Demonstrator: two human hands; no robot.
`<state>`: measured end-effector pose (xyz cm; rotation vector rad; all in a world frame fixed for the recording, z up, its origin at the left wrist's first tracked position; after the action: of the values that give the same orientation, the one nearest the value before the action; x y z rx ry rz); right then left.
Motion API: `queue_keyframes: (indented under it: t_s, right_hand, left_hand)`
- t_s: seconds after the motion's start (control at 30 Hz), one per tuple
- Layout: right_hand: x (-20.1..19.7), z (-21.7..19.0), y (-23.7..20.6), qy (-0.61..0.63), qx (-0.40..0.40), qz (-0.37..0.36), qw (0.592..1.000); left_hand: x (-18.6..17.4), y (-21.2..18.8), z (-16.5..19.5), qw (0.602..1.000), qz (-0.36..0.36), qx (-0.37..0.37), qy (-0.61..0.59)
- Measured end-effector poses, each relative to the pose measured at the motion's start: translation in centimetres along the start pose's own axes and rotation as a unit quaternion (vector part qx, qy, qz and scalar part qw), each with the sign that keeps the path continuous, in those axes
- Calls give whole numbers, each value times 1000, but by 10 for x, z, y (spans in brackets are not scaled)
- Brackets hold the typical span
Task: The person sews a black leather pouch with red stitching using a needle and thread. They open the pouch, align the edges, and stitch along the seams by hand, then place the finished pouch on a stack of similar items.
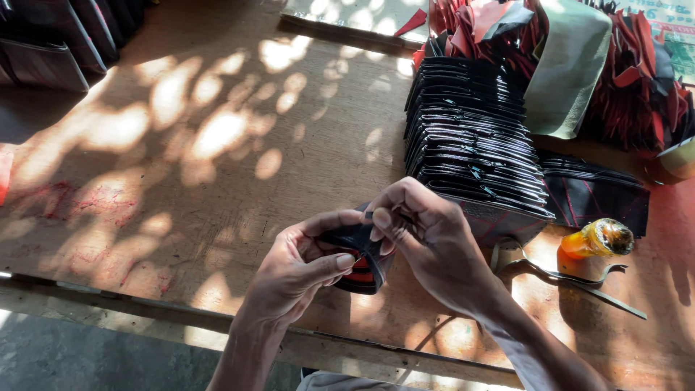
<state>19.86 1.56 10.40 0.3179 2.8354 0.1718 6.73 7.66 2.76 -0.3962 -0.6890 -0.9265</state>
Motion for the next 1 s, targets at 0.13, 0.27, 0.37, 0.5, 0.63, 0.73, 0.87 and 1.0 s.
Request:
queue_keyframes:
  t_s: [0.13,0.27,0.37,0.5,0.63,0.73,0.87,1.0]
  right_hand:
    - [13,-6,-9,-21,-27,-25,999]
    - [18,-7,-14,34,-26,-51,998]
    - [3,-18,-15,2,-83,-60,995]
    - [-35,-16,-20,-181,-25,-20,983]
    - [-56,-8,-26,-267,68,-25,961]
    - [-43,-32,-25,-298,-85,-76,948]
    - [-33,-20,-20,-310,-10,-138,941]
    - [-21,-22,-13,-306,-48,-187,932]
  left_hand:
    - [-1,-11,6,997,9,13,74]
    - [-3,-13,5,973,54,50,218]
    - [2,-3,0,956,32,68,285]
    - [10,13,-9,949,-20,66,308]
    - [19,20,-12,947,-59,65,310]
    - [24,25,-11,925,-77,65,366]
    - [27,27,-16,940,-81,42,328]
    - [28,28,-17,935,-77,76,337]
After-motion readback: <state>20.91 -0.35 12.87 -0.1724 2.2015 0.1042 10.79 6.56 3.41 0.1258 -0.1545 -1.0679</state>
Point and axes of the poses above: each hand's wrist, its own y-axis towards the middle knuckle, its own x-axis out of the palm, z = x × y, the point moved 8 cm from there along y, towards the middle knuckle, and after that the axes turned 3 degrees about y, right-handed, at the moved point
